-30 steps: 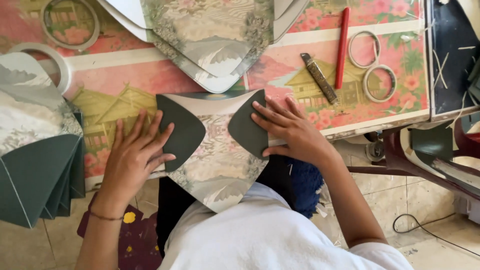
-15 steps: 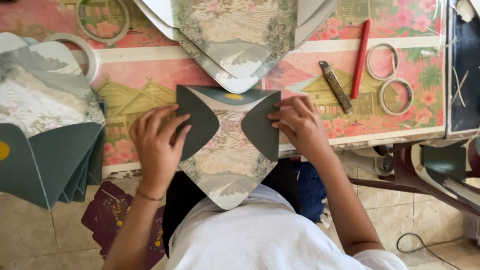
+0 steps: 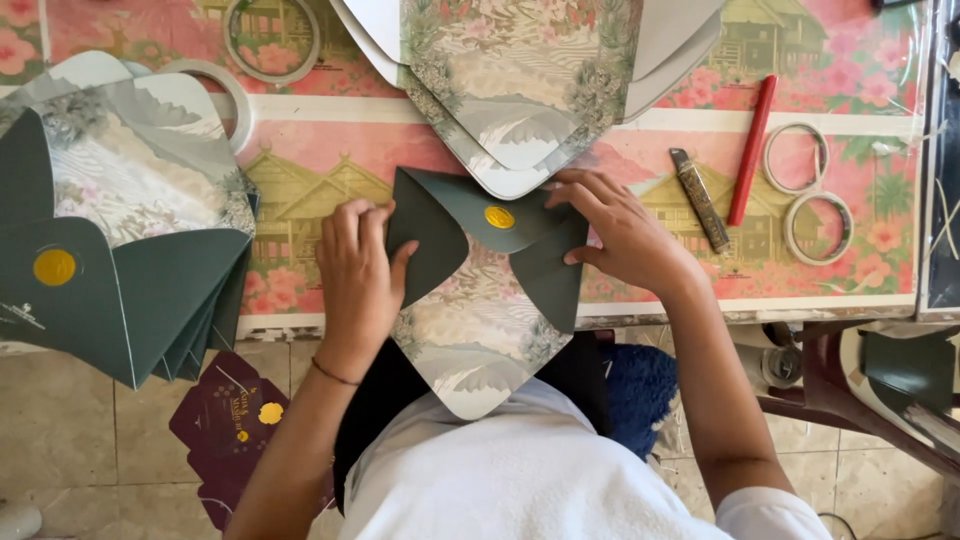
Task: The person sits and folds a stack of decorative paper envelopes. They pick up each envelope, fold the side flaps inward, and then fold the bottom flap up to close it. The completed envelopes are placed in a pile to the left.
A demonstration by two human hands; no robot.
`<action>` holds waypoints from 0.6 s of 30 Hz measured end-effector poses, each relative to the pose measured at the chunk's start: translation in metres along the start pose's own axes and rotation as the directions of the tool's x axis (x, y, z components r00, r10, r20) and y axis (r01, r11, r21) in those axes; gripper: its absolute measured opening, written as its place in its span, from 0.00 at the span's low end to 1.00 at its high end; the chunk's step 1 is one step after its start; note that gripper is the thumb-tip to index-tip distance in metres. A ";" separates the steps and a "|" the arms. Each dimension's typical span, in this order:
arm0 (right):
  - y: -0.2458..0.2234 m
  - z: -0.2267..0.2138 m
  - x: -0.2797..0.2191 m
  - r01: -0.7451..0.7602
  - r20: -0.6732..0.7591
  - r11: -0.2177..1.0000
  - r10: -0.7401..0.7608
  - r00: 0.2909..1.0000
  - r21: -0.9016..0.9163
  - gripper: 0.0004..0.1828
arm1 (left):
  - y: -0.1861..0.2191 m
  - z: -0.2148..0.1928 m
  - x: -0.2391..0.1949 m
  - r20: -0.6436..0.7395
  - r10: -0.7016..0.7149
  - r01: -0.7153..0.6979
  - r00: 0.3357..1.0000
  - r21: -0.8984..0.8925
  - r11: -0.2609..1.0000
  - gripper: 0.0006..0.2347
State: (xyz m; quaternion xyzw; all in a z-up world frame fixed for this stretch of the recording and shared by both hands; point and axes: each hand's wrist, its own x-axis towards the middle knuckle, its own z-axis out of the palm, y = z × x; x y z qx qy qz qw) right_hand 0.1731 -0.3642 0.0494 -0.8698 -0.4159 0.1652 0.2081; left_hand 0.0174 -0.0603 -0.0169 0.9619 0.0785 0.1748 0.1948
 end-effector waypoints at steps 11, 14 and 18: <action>0.003 0.018 -0.015 0.173 0.078 0.974 -0.186 0.979 0.148 0.38 | -0.014 -0.017 0.064 0.532 0.364 -0.395 0.764 -0.060 0.917 0.35; -0.002 0.025 -0.017 0.198 0.033 0.974 -0.203 0.979 0.108 0.36 | -0.016 -0.014 0.052 0.508 0.377 -0.388 0.775 -0.088 0.917 0.32; -0.011 0.059 -0.024 0.227 -0.021 0.972 -0.228 0.973 -0.056 0.35 | -0.004 -0.006 0.034 0.391 0.367 -0.369 0.844 -0.074 0.926 0.32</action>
